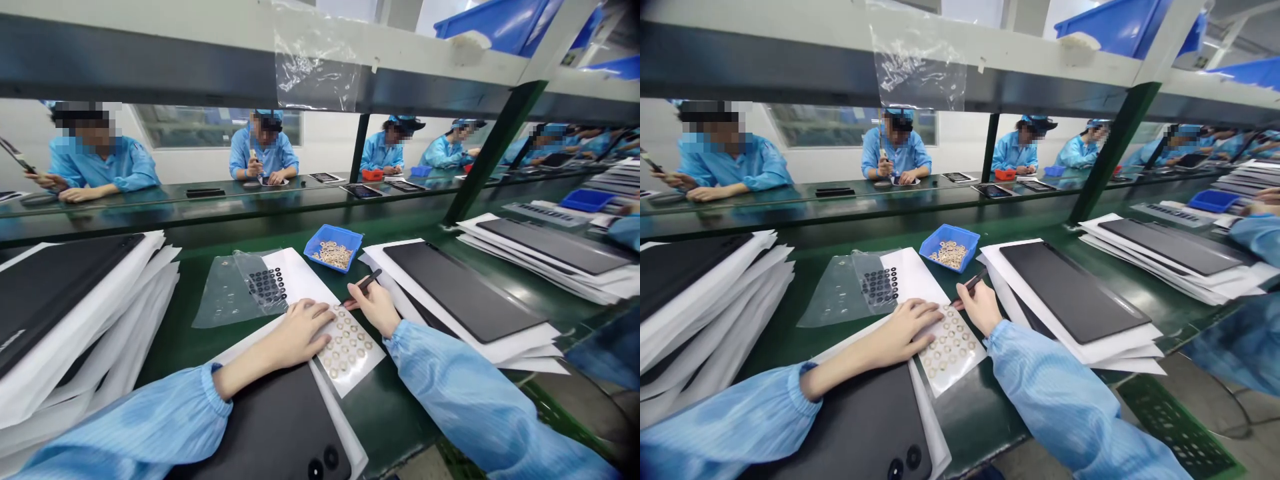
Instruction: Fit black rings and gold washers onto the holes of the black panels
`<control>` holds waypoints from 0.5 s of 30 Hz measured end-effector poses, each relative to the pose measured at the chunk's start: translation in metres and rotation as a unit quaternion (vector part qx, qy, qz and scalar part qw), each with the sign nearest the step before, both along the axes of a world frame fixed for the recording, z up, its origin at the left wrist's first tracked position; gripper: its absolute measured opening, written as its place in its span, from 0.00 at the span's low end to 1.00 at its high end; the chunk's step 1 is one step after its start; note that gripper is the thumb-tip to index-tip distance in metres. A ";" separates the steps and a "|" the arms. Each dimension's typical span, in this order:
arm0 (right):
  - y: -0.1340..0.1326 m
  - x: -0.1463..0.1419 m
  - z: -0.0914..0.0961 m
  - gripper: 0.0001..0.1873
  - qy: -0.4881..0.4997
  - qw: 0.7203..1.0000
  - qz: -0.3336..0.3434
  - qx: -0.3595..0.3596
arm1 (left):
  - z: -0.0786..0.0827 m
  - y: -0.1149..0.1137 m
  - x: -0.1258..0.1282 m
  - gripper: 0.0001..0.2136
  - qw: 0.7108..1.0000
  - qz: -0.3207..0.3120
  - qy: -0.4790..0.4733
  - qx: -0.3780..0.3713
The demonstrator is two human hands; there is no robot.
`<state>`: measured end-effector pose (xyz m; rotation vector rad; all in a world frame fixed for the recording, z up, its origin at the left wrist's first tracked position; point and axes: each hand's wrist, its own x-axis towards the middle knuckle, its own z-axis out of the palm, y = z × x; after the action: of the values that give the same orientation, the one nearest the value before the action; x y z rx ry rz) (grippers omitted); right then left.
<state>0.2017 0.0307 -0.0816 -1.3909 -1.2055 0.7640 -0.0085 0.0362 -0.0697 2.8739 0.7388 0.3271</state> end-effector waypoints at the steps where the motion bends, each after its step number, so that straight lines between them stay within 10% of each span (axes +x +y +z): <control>1: -0.001 0.001 -0.001 0.13 -0.001 1.000 0.000 0.000 | -0.001 0.000 0.000 0.18 1.000 -0.001 -0.002 0.001; 10: -0.001 -0.002 0.002 0.22 0.038 0.999 0.013 0.029 | -0.002 0.001 0.002 0.16 1.000 -0.008 -0.014 0.023; 15: -0.051 -0.024 0.024 0.22 0.106 0.990 0.090 0.025 | -0.006 0.003 0.003 0.15 0.999 -0.019 -0.030 0.012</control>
<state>0.1774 -0.0202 -0.0577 -1.1383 -1.1839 0.9757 -0.0054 0.0396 -0.0754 2.8831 0.6740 0.4178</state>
